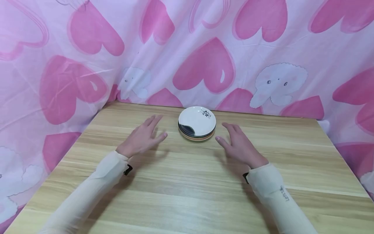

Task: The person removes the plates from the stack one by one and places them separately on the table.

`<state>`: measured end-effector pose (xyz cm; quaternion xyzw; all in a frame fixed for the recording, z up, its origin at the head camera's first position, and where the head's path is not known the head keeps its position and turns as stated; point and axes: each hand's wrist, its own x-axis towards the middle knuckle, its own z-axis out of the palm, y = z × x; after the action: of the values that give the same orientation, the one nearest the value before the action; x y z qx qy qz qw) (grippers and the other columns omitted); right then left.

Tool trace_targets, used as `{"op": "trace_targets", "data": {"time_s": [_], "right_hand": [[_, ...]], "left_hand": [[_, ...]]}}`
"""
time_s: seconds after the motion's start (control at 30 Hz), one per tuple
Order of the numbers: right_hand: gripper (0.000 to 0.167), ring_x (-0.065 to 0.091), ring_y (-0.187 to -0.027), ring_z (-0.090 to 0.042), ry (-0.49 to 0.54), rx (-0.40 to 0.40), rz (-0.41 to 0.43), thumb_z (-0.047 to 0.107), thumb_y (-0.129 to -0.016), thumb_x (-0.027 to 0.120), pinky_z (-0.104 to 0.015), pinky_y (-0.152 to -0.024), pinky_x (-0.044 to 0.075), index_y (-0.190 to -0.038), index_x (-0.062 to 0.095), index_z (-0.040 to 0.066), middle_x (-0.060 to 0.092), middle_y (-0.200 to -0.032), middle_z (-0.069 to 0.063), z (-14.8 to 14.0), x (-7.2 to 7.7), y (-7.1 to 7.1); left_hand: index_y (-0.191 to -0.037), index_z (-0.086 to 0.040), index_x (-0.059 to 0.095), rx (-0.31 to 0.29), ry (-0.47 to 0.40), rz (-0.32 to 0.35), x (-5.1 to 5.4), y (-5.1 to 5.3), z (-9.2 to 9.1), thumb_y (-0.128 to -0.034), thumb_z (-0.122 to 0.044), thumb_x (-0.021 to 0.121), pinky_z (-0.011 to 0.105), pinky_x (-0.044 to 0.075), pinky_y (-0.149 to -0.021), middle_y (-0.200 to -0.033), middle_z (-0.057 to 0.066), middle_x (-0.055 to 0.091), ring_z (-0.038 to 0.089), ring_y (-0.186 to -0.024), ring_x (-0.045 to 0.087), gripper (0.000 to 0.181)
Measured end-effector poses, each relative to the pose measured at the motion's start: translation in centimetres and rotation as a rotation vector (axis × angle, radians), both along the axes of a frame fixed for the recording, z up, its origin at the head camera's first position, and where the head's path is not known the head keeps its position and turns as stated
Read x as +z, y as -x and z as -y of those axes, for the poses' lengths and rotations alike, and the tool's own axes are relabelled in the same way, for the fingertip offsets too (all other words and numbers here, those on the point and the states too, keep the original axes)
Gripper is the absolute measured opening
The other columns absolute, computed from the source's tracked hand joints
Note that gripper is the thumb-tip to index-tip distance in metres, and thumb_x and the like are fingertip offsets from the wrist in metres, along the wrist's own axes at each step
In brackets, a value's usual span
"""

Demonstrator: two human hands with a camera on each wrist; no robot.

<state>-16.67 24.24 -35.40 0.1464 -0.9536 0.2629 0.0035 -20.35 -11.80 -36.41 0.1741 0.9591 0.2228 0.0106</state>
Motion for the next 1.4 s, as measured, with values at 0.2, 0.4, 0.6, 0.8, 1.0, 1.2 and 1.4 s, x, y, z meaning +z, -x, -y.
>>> {"op": "trace_targets", "data": {"time_s": [0.2, 0.4, 0.6, 0.8, 1.0, 1.2, 1.4], "right_hand": [[0.064, 0.041, -0.137, -0.051, 0.071, 0.019, 0.041, 0.032, -0.102, 0.055, -0.067, -0.11, 0.039, -0.151, 0.034, -0.003, 0.038, -0.154, -0.029, 0.1, 0.3, 0.5], [0.065, 0.041, -0.139, -0.053, 0.148, -0.005, 0.145, 0.034, -0.103, 0.055, -0.066, -0.11, 0.042, -0.154, 0.031, 0.002, 0.035, -0.157, -0.028, 0.2, 0.6, 1.1], [0.066, 0.044, -0.139, -0.051, 0.175, -0.032, 0.194, 0.036, -0.103, 0.054, -0.063, -0.11, 0.043, -0.156, 0.029, 0.005, 0.036, -0.156, -0.029, 0.4, 0.1, 2.2], [0.067, 0.046, -0.139, -0.048, 0.206, -0.072, 0.271, 0.035, -0.104, 0.052, -0.06, -0.112, 0.044, -0.157, 0.025, 0.006, 0.036, -0.157, -0.029, 1.0, -0.4, 3.6], [0.069, 0.045, -0.139, -0.048, 0.239, -0.105, 0.309, 0.037, -0.103, 0.052, -0.059, -0.112, 0.045, -0.158, 0.022, 0.008, 0.036, -0.156, -0.029, 1.4, -0.5, 4.6], [0.072, 0.045, -0.139, -0.048, 0.286, -0.105, 0.319, 0.041, -0.103, 0.053, -0.058, -0.112, 0.045, -0.158, 0.022, 0.007, 0.038, -0.154, -0.03, 1.4, -0.9, 5.5], [0.07, 0.044, -0.14, -0.046, 0.311, -0.125, 0.328, 0.037, -0.103, 0.053, -0.058, -0.112, 0.045, -0.158, 0.022, 0.007, 0.039, -0.154, -0.03, 1.5, -0.9, 6.2]], "left_hand": [[-0.161, -0.02, 0.021, -0.01, -0.049, 0.019, -0.1, 0.8, -0.6, -0.0948, -0.067, 0.044, 0.059, 0.039, -0.117, -0.165, 0.019, 0.027, 0.044, -0.144, 0.041, 0.084], [-0.158, -0.01, 0.029, -0.018, -0.157, 0.027, 0.1, 1.8, -0.8, -0.1012, -0.048, 0.048, 0.051, 0.034, -0.123, -0.154, 0.019, 0.046, 0.036, -0.14, 0.049, 0.071], [-0.156, -0.005, 0.031, -0.03, -0.256, 0.076, 0.1, 2.5, -0.8, -0.1018, -0.038, 0.048, 0.05, 0.043, -0.117, -0.153, 0.023, 0.047, 0.037, -0.14, 0.049, 0.065], [-0.154, -0.004, 0.035, -0.023, -0.337, 0.131, -0.2, 3.1, -1.5, -0.1015, -0.031, 0.052, 0.049, 0.047, -0.113, -0.152, 0.024, 0.048, 0.039, -0.137, 0.053, 0.062], [-0.151, -0.001, 0.039, -0.018, -0.401, 0.16, -0.5, 4.0, -2.5, -0.1008, -0.025, 0.055, 0.044, 0.049, -0.112, -0.15, 0.025, 0.05, 0.037, -0.134, 0.056, 0.058], [-0.149, 0.001, 0.042, -0.003, -0.433, 0.194, -0.7, 4.2, -3.5, -0.1008, -0.023, 0.056, 0.042, 0.048, -0.113, -0.148, 0.024, 0.053, 0.035, -0.134, 0.057, 0.055], [-0.147, 0.003, 0.043, 0.002, -0.455, 0.225, -1.2, 4.8, -4.4, -0.0992, -0.021, 0.055, 0.041, 0.047, -0.114, -0.147, 0.023, 0.054, 0.034, -0.134, 0.057, 0.055]]}}
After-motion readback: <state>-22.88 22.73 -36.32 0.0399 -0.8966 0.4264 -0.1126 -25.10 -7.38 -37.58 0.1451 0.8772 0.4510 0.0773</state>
